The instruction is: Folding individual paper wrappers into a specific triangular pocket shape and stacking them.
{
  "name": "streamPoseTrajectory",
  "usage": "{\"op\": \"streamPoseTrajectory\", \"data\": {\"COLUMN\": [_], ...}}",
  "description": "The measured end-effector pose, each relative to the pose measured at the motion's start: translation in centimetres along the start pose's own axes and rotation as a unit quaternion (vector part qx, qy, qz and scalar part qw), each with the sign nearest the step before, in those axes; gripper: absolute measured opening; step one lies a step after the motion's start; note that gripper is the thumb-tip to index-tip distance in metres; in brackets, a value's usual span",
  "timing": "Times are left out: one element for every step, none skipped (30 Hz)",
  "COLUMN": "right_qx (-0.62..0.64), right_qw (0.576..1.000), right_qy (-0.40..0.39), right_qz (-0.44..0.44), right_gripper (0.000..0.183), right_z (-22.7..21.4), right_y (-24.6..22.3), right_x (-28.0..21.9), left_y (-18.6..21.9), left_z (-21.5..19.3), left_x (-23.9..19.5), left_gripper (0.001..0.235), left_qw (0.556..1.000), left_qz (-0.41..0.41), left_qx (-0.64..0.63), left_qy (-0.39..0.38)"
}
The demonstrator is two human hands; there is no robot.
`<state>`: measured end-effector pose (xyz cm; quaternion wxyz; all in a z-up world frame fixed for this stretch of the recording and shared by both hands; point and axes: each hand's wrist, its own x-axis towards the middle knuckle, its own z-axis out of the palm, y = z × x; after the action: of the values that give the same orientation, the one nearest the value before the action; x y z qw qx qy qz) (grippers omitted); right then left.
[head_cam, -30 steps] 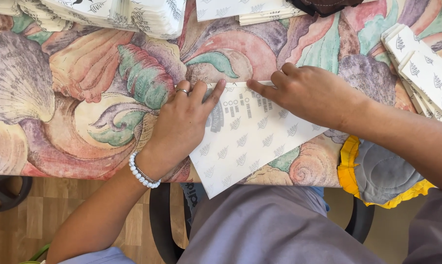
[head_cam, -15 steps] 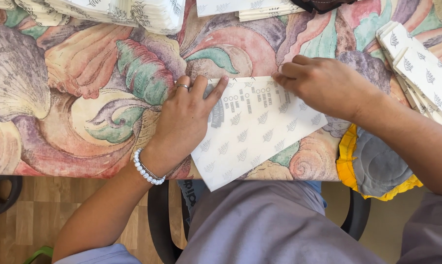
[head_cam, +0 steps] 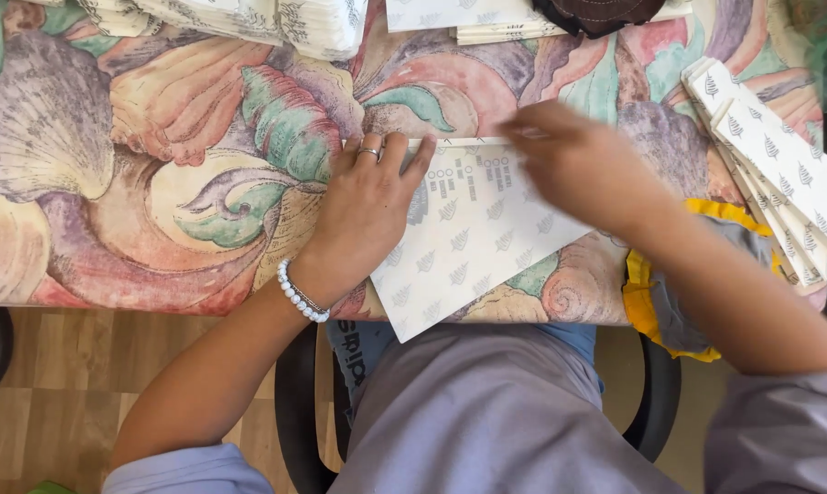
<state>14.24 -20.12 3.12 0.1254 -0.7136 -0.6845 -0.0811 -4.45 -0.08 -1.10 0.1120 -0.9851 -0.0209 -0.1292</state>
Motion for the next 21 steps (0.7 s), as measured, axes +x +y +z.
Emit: {"op": "streamPoseTrajectory", "data": {"right_qx": [-0.002,-0.036,-0.069,-0.069,-0.099,-0.128,-0.126,-0.132,-0.137,-0.141,-0.168,-0.192,-0.192,-0.191,-0.189,-0.189,-0.201,-0.213,-0.214,-0.177,-0.140], "right_qw": [1.000,0.999,0.995,0.995,0.993,0.991,0.991,0.991,0.990,0.990,0.985,0.980,0.980,0.979,0.977,0.977,0.973,0.968,0.968,0.983,0.990], "right_qy": [0.002,0.024,0.046,0.047,0.034,0.019,0.018,0.016,0.014,0.013,-0.010,-0.033,-0.035,-0.027,-0.020,-0.019,-0.034,-0.048,-0.046,-0.017,0.012], "right_qz": [0.000,-0.025,-0.049,-0.049,-0.047,-0.044,-0.043,-0.020,0.004,0.005,0.027,0.048,0.048,0.072,0.097,0.097,0.108,0.120,0.122,0.051,-0.021], "right_gripper": [0.037,0.027,0.019,0.019,0.019,0.020,0.020,0.019,0.018,0.018,0.020,0.023,0.023,0.020,0.018,0.018,0.020,0.024,0.024,0.021,0.019], "right_z": [2.0,4.0,6.1,6.2,6.4,6.6,6.6,6.4,6.2,5.8,5.3,5.1,4.5,3.9,3.3,3.6,3.8,3.9,3.7,3.5,3.2], "right_y": [-0.8,-1.5,-2.2,-2.2,-2.2,-2.4,-1.9,-1.3,-0.7,0.5,1.6,2.5,2.9,3.2,3.5,3.2,2.9,2.6,1.1,-0.4,-1.8], "right_x": [0.8,1.7,2.7,2.8,2.9,2.9,1.9,0.8,-0.2,-1.8,-3.4,-5.0,-5.8,-6.7,-7.6,-6.8,-6.1,-5.4,-3.4,-1.3,0.7], "left_y": [-0.1,-0.3,-0.5,-0.7,-1.0,-1.2,-1.3,-1.3,-1.3,-1.3,-1.4,-1.4,-1.4,-1.5,-1.4,-1.2,-1.0,-0.8,-0.8,-0.8,-0.8], "left_z": [0.5,1.0,1.6,1.7,1.9,2.1,1.9,1.7,1.5,1.6,1.8,1.9,1.4,0.9,0.3,0.1,-0.2,-0.5,-0.9,-1.2,-1.5], "left_x": [-0.1,-0.3,-0.4,-0.5,-0.7,-0.9,-1.1,-1.1,-1.0,-1.0,-0.9,-1.1,-0.9,-0.8,-0.7,-0.4,-0.2,0.2,0.4,0.5,0.7], "left_gripper": [0.057,0.051,0.045,0.045,0.045,0.044,0.044,0.044,0.044,0.044,0.045,0.046,0.046,0.046,0.046,0.046,0.047,0.048,0.048,0.049,0.050], "left_qw": [1.000,0.999,0.995,0.995,0.993,0.991,0.991,0.991,0.991,0.990,0.990,0.991,0.990,0.990,0.989,0.989,0.991,0.993,0.993,0.992,0.991], "left_qz": [0.001,0.008,0.015,0.015,0.016,0.017,0.017,0.018,0.018,0.019,0.015,0.008,0.007,0.006,0.004,0.005,0.003,0.002,0.004,0.005,0.007], "left_qx": [0.002,-0.043,-0.088,-0.087,-0.097,-0.109,-0.111,-0.113,-0.115,-0.117,-0.120,-0.123,-0.124,-0.133,-0.142,-0.141,-0.130,-0.118,-0.116,-0.125,-0.134], "left_qy": [0.002,0.025,0.047,0.047,0.060,0.072,0.070,0.070,0.071,0.075,0.069,0.060,0.060,0.047,0.033,0.034,0.030,0.028,0.029,0.021,0.013]}}
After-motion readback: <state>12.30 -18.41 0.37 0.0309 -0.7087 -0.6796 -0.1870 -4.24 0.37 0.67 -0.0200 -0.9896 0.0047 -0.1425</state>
